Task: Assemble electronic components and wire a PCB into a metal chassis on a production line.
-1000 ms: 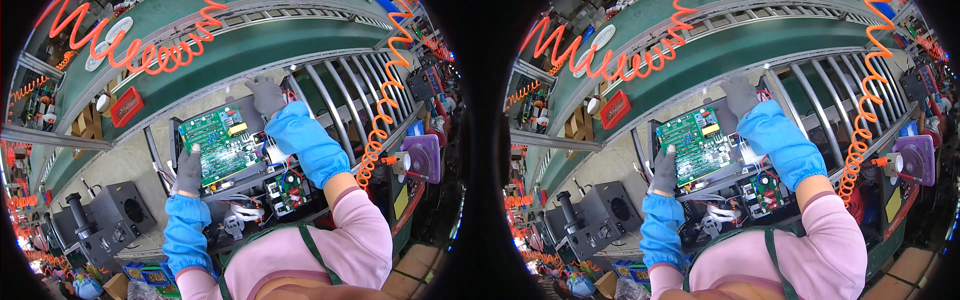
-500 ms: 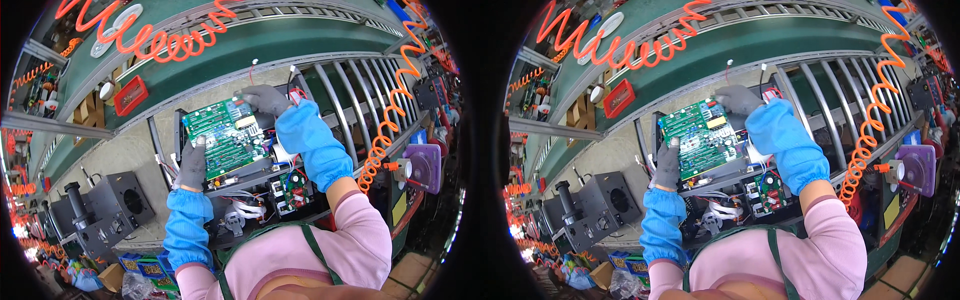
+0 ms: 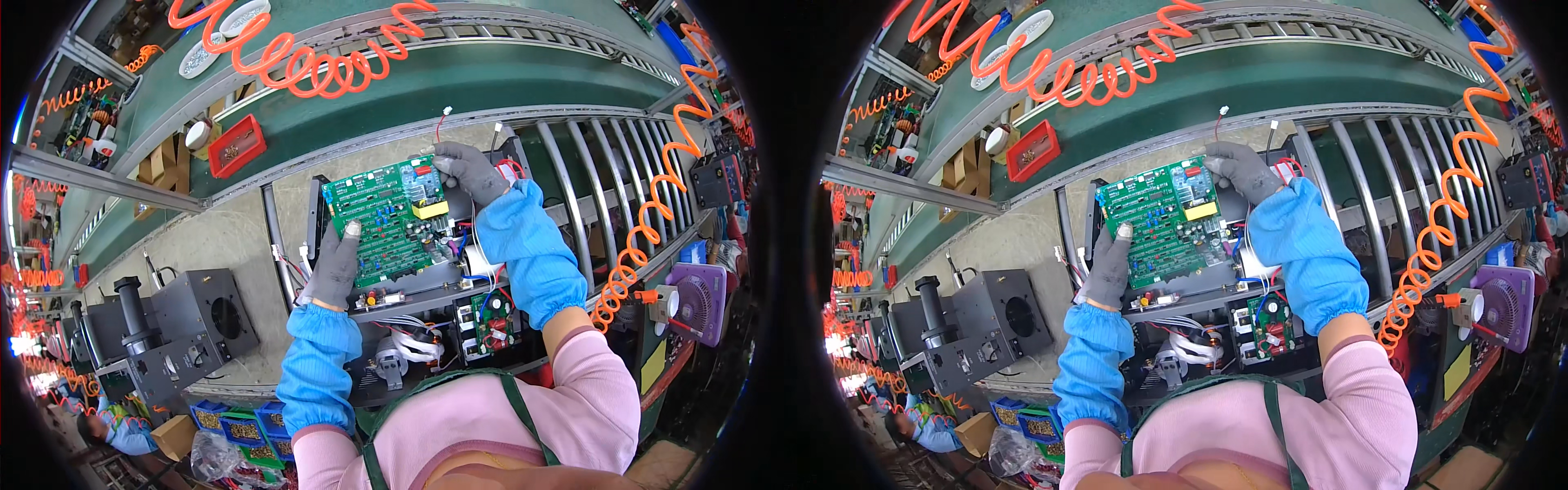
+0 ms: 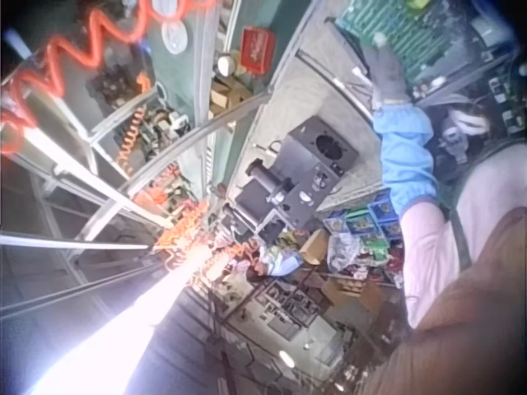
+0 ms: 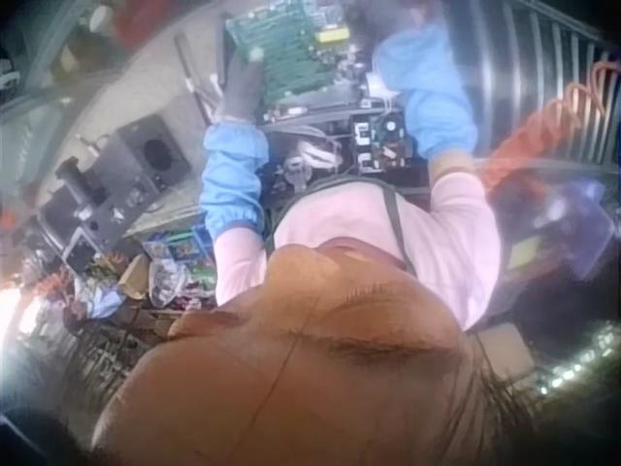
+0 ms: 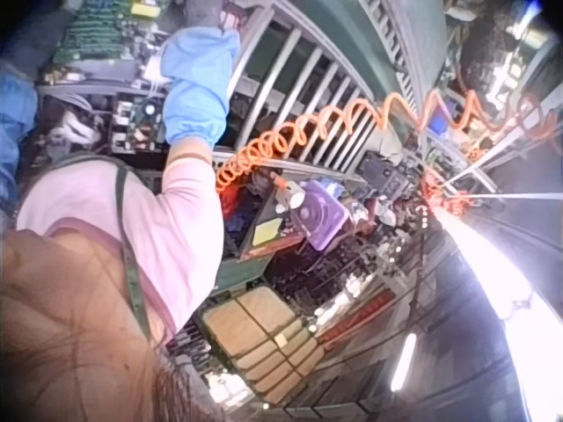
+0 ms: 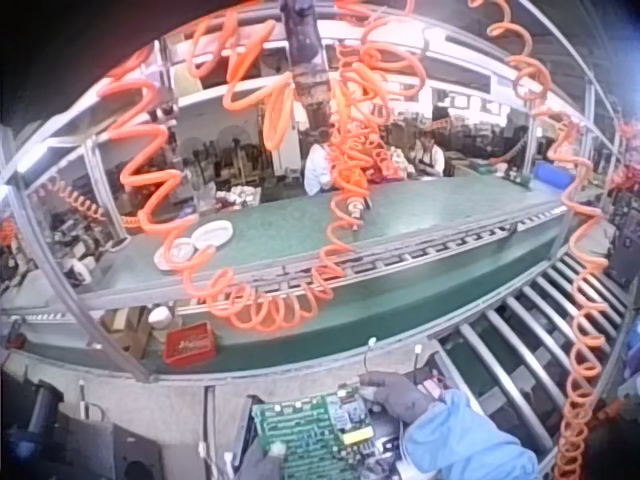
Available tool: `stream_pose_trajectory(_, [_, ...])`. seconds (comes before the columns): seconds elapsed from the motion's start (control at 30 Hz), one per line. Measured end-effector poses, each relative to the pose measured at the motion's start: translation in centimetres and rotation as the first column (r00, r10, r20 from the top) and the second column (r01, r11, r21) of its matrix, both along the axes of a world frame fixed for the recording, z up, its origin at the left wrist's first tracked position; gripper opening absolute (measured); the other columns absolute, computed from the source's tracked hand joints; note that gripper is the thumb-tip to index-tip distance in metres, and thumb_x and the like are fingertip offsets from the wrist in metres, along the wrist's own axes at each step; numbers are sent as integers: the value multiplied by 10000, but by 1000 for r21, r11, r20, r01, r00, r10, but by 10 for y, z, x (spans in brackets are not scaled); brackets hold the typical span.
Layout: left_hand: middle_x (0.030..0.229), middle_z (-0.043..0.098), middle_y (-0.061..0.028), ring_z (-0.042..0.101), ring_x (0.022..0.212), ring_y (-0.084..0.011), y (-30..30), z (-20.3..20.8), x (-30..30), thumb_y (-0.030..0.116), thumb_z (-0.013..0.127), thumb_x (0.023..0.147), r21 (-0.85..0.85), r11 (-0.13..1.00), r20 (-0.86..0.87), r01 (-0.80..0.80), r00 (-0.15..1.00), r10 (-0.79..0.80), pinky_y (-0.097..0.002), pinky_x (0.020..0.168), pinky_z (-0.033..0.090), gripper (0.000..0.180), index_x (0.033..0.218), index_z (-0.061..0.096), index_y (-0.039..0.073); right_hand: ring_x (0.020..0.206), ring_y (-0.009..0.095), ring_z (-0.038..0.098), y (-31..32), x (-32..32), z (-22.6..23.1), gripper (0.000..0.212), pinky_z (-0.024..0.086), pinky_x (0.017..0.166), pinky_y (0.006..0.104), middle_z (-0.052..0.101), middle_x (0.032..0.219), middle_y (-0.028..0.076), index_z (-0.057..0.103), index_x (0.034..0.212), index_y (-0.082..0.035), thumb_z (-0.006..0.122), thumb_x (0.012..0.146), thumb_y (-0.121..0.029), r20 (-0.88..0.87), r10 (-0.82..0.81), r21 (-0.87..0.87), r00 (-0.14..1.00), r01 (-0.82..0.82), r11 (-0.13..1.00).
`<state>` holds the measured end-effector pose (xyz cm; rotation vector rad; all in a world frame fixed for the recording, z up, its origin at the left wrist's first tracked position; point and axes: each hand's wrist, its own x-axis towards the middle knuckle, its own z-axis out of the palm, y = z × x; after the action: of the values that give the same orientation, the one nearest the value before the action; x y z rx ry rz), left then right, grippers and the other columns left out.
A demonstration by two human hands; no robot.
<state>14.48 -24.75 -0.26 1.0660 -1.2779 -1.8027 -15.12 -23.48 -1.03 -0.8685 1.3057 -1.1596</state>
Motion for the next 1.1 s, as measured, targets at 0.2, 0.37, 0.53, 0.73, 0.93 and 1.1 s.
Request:
stream_pose_trajectory(0.2, [1199,584,-74,566,1039,-154,-2,9,-3,219,557,953,-20,999,-55,-38,998,37,-293,899,460,436,1333,479,20,674,96,506,7,3,11,434,412,602,229,611,895,43,533,1251,26,613,836,-72,191,25,-103,981,-5,995])
stream_pose_trajectory(0.37, [1186,597,-80,579,1017,-157,-4,2,-4,229,585,946,-14,997,-12,-71,997,71,-296,869,481,441,1324,489,24,760,108,571,6,1,11,440,465,653,233,616,937,71,526,1282,14,596,849,49,279,43,-77,959,-22,997])
stream_pose_trajectory(0.53, [1149,618,-70,587,1004,-150,-9,-11,0,243,614,931,-24,998,15,-65,998,65,-300,871,477,417,1272,529,19,858,153,627,7,5,15,441,536,775,266,614,968,86,503,1292,29,582,859,55,196,-15,9,980,13,1000])
stream_pose_trajectory(0.73, [1104,634,-49,586,949,-113,-5,-8,-1,251,621,935,-45,998,44,-51,998,53,-267,831,477,382,1226,549,15,878,166,621,6,3,2,450,545,804,279,568,954,59,485,1306,35,575,865,46,164,5,50,986,-13,999])
stream_pose_trajectory(0.93, [1094,636,-55,585,937,-114,-6,-13,2,254,625,932,-94,994,70,-50,996,57,-264,826,475,369,1204,556,13,864,161,602,9,11,16,462,545,802,286,533,932,39,467,1333,35,570,883,22,46,-23,100,999,18,995])
stream_pose_trajectory(1.1, [1104,632,-59,588,949,-120,-3,0,-4,239,607,941,-75,995,74,-65,995,70,-275,834,480,353,1205,553,11,869,165,604,8,10,12,464,548,791,288,540,951,47,459,1346,35,559,893,18,26,-7,71,1000,5,997])
